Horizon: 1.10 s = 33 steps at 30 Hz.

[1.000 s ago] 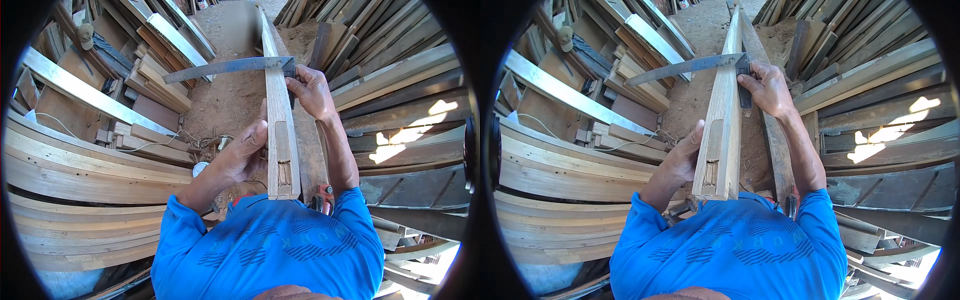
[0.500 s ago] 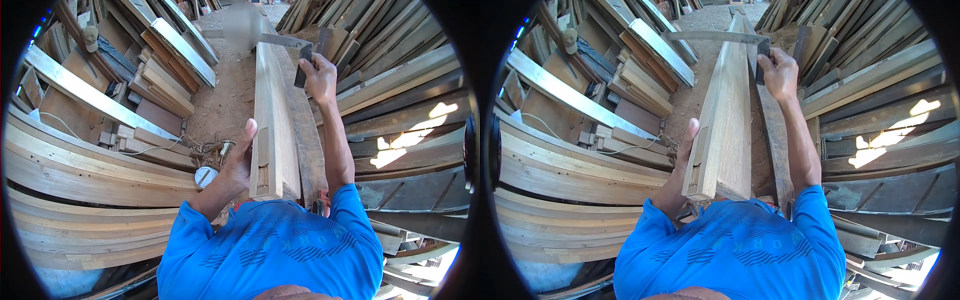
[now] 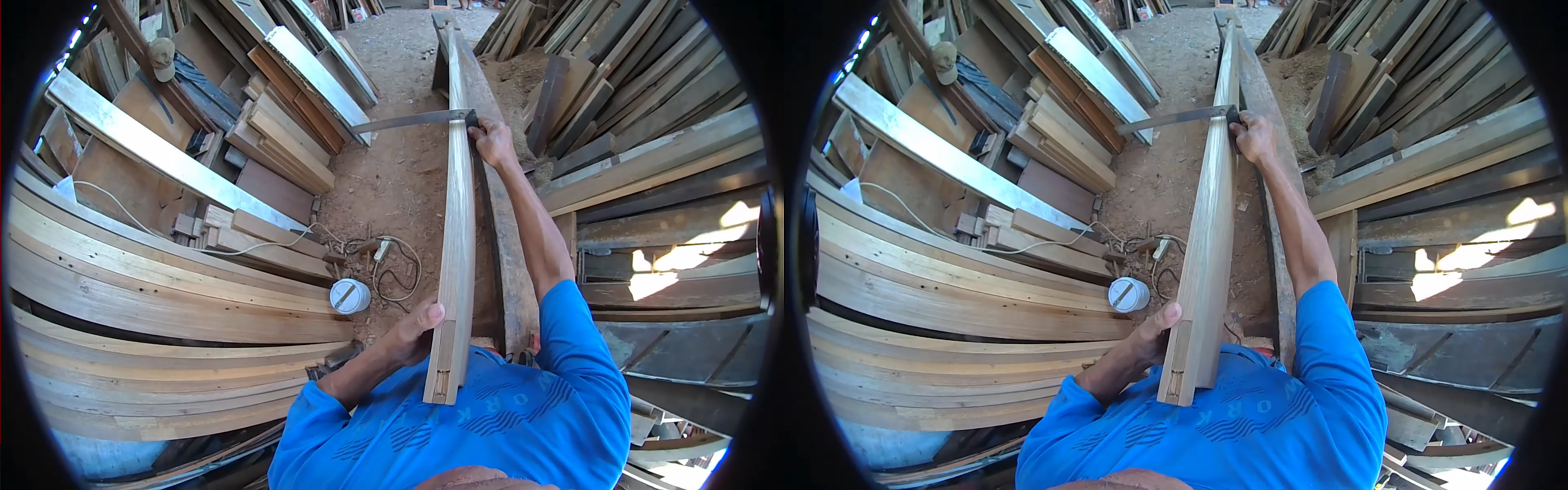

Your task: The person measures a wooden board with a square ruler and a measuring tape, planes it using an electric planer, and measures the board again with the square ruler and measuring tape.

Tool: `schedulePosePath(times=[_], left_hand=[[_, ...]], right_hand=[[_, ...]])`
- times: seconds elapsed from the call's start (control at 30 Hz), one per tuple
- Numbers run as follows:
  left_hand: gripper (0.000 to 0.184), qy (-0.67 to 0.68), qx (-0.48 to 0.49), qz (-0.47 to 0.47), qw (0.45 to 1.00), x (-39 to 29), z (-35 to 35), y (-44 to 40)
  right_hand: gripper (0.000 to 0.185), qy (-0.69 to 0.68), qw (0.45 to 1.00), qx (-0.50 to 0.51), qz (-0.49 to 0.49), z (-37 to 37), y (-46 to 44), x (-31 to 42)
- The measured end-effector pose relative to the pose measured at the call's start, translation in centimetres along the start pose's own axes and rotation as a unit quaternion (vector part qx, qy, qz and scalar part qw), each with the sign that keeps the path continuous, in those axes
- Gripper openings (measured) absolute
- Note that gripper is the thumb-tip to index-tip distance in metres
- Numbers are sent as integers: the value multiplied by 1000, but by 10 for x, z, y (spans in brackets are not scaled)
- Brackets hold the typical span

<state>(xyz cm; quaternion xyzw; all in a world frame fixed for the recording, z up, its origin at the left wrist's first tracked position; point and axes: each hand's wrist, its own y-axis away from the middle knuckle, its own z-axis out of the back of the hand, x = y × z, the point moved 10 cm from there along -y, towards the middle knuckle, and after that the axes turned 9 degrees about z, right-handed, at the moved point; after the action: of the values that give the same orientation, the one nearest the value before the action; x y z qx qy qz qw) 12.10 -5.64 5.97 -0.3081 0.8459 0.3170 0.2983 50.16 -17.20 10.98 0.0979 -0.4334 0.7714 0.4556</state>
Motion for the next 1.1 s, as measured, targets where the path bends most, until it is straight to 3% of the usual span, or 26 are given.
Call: schedulePosePath(times=[0.17, 0.47, 0.57, 0.63, 0.67, 0.73, 0.8, 0.9, 1.1], left_hand=[[108, -1, 4, 9, 1000, 10, 9, -11], [106, -19, -39, 14, 999, 14, 7, -16], [104, 12, -3, 9, 1000, 26, 11, -21], [98, 75, 9, 13, 997, 34, 18, -18], [95, 108, 14, 18, 994, 37, 19, -16], [97, 191, 47, 6, 980, 32, 10, -21], [100, 264, 88, -11, 960, 25, -2, -24], [112, 339, 143, -31, 930, 29, -12, -28], [114, 348, 72, 17, 935, 71, -8, -50]], right_hand=[[19, -21, 997, 43, -60, -3, 13, -9], [22, -27, 996, 54, -65, -9, 25, -31], [23, -42, 996, 14, -72, -10, 33, -43], [23, -92, 983, -93, -127, 17, 63, -47], [24, -116, 970, -145, -156, 30, 80, -53], [20, -207, 910, -252, -257, 9, 148, -153], [13, -300, 825, -273, -393, 3, 235, -193], [12, -287, 752, -278, -525, -5, 374, -246], [25, -195, 650, -242, -694, -24, 589, -292]])
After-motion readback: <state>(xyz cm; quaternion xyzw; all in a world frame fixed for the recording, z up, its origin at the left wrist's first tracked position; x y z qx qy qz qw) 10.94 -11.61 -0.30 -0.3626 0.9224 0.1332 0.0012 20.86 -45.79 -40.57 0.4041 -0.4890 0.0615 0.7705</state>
